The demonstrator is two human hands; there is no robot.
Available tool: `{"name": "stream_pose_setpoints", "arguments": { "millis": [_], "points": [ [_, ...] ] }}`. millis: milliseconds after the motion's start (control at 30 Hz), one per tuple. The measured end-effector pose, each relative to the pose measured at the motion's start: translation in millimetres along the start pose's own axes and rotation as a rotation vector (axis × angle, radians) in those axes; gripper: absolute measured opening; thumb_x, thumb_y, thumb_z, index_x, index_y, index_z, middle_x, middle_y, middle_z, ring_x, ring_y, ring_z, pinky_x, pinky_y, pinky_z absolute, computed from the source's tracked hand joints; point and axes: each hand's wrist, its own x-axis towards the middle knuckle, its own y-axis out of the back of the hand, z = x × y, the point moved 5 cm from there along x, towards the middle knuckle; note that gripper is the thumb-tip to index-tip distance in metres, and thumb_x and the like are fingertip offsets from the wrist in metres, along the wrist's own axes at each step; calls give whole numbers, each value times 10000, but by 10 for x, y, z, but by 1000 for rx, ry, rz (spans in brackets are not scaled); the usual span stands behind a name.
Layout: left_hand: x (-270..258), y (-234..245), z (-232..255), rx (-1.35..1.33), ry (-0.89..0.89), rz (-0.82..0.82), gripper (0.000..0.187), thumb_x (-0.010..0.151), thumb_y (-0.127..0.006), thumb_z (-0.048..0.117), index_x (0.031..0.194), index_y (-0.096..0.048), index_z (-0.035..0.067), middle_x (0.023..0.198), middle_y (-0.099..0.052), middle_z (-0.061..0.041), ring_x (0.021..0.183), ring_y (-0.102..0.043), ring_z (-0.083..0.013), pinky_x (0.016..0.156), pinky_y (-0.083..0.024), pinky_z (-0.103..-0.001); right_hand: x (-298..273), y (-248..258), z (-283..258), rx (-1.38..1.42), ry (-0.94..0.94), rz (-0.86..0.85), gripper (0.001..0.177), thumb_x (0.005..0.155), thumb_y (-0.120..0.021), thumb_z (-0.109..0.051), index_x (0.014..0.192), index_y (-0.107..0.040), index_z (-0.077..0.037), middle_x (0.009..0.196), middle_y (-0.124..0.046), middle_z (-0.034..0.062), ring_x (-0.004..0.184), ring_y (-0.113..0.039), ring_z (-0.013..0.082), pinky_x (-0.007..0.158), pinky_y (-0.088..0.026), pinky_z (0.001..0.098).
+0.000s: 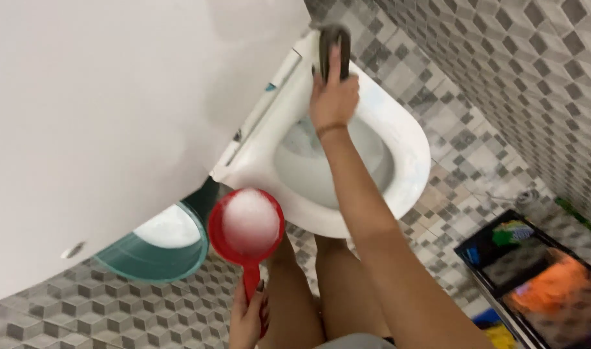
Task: Scrubbing the exterior and interior of a toilet using a brush, water from a bucket, and liquid cleaning solution.
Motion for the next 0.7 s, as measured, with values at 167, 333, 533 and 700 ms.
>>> {"name": "stream_pose_setpoints", "arguments": {
  "millis": [167, 333, 533, 700],
  "points": [
    [86, -89, 54, 56, -89, -21, 201, 1008, -534, 105, 1200, -590, 82, 640, -451, -52, 445, -344, -129, 383, -245, -276, 52, 137, 461, 116, 39, -152, 522, 1035, -546, -572, 1522, -399, -449, 1036, -558, 220, 804, -596, 427, 712, -496, 586],
    [-31, -80, 96, 3, -130, -59, 203, 1008, -569, 135, 1207, -574, 93, 584, -399, -64, 405, -330, -137, 373, -221, -286, -693, 1008, 1859, 147, -570, -163, 550, 1013, -522, -334, 1534, -355, -281, 997, -593, 197, 800, -621, 430, 666, -521, 591],
    [20, -78, 4, 4, -148, -76, 177, 1008, -536, 97, 1182, -562, 85, 627, -401, -50, 429, -319, -123, 363, -212, -268, -275, 355, 1010, 255, -268, -34, 581, 960, -639, -281, 1499, -427, -234, 989, -626, 205, 761, -611, 410, 630, -496, 536],
    [55, -22, -64, -76, -172, -100, 338, 990, -498, 22, 1320, -522, 95, 771, -484, -70, 462, -326, -111, 386, -229, -256, -542, 573, 1387, 174, 28, -32, 520, 1011, -719, -399, 1479, -499, -342, 1001, -574, 260, 722, -585, 446, 681, -507, 532]
  ]
}}
